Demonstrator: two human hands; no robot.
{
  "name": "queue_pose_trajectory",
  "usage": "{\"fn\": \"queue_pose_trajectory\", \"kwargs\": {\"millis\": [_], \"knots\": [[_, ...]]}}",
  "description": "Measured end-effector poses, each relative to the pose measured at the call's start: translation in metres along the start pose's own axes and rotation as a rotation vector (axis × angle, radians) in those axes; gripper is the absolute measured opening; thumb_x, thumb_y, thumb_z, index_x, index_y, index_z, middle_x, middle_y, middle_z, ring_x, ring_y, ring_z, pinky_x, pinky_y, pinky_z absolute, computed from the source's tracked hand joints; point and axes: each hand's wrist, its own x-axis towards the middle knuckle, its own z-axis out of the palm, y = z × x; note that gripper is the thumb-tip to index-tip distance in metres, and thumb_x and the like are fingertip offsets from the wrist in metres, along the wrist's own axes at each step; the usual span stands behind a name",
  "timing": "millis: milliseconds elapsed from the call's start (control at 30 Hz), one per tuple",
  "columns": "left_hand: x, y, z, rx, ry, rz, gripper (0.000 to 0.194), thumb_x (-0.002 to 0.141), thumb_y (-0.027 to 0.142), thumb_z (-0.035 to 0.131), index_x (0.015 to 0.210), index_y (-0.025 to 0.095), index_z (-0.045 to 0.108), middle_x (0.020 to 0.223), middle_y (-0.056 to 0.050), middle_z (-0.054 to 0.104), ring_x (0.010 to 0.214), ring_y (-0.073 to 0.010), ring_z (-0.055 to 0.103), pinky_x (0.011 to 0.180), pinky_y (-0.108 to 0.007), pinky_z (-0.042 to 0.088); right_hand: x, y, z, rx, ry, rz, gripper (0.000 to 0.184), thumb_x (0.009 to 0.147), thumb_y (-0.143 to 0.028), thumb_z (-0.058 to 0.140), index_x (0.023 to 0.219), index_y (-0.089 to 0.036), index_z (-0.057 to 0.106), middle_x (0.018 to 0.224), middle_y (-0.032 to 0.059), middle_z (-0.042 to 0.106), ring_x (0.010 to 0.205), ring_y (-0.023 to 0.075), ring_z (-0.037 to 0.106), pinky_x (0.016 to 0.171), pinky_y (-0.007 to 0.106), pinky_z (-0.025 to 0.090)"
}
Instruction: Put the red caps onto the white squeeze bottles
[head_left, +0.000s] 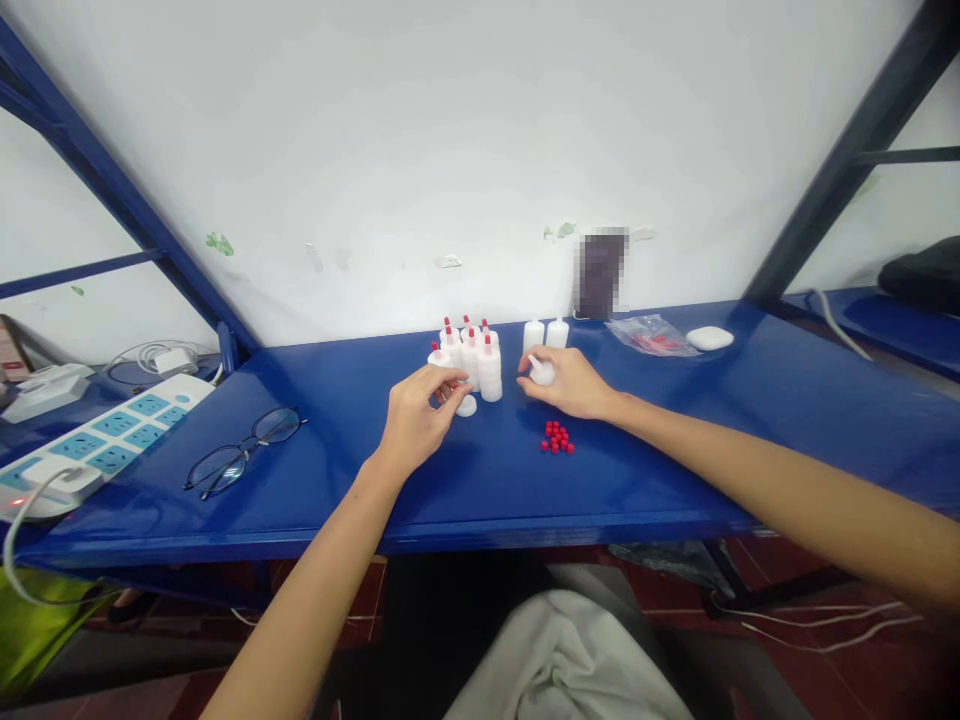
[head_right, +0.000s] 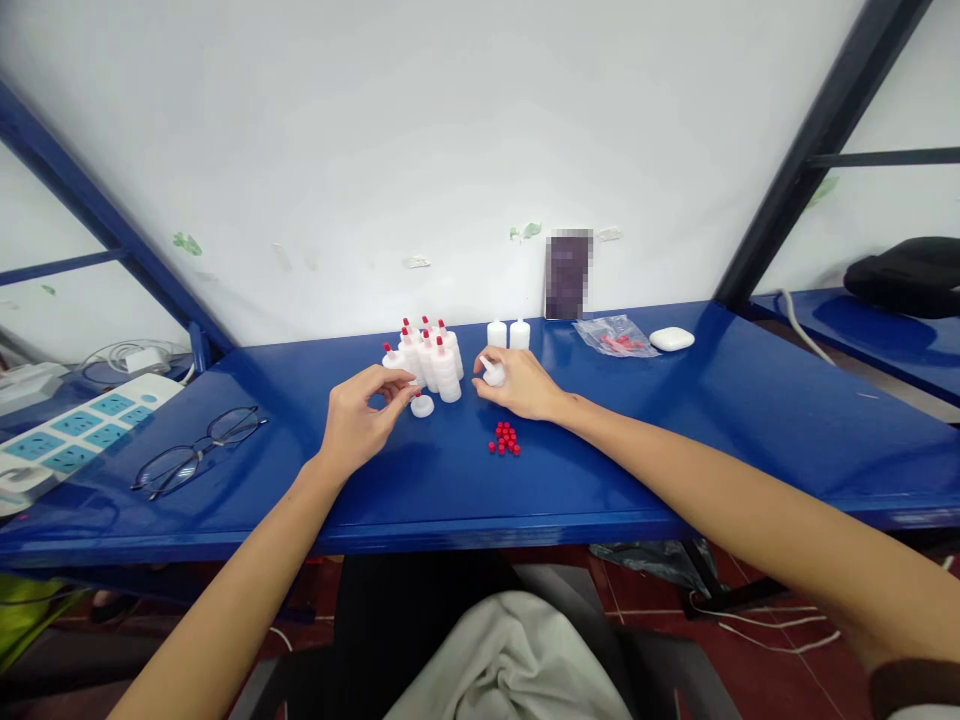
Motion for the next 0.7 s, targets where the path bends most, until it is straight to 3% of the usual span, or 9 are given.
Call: {"fn": "queue_pose_trajectory", "kwargs": {"millis": [167, 300, 467, 700], "knots": [[0.002, 0.015, 0.008, -0.002, 0.107, 0.102, 0.006, 0.091, 0.023, 0.066, 0.09, 0.018, 0.069, 0.079, -0.001, 0.07, 0.066, -0.0109, 0.059, 0.066, -0.024, 0.05, -0.005, -0.019, -0.007, -0.082, -0.017, -0.06, 0.024, 0.082, -0.038, 0.059, 0.07, -0.017, 0.056, 0.058, -0.0032, 0.051, 0.054, 0.0107, 0.041, 0.059, 0.026, 0.031], [0.005, 0.026, 0.02, -0.095, 0.212, 0.084, 0.006, 0.088, 0.022, 0.07, 0.093, 0.017, 0.069, 0.083, -0.002, 0.072, 0.066, -0.0105, 0.061, 0.068, -0.024, 0.051, -0.008, -0.036, -0.007, -0.064, -0.169, -0.159, 0.019, 0.087, -0.029, 0.048, 0.079, -0.017, 0.059, 0.066, -0.0012, 0.055, 0.059, 0.0126, 0.045, 0.062, 0.026, 0.03], [0.006, 0.033, 0.027, -0.177, 0.15, 0.056, 0.005, 0.088, 0.023, 0.07, 0.09, 0.018, 0.07, 0.083, -0.001, 0.074, 0.069, -0.0102, 0.064, 0.069, -0.022, 0.051, -0.01, -0.045, 0.0, 0.051, -0.19, -0.24, 0.012, 0.085, -0.025, 0.048, 0.087, -0.017, 0.057, 0.081, 0.0027, 0.06, 0.071, 0.0157, 0.051, 0.066, 0.027, 0.034], [0.003, 0.036, 0.023, -0.189, 0.071, 0.004, 0.011, 0.09, 0.03, 0.069, 0.089, 0.019, 0.071, 0.081, -0.002, 0.074, 0.068, -0.0117, 0.064, 0.069, -0.025, 0.053, -0.013, -0.048, -0.004, 0.16, -0.244, -0.191, 0.009, 0.086, -0.023, 0.048, 0.083, -0.018, 0.055, 0.071, -0.0026, 0.052, 0.064, 0.0125, 0.044, 0.063, 0.026, 0.031]]}}
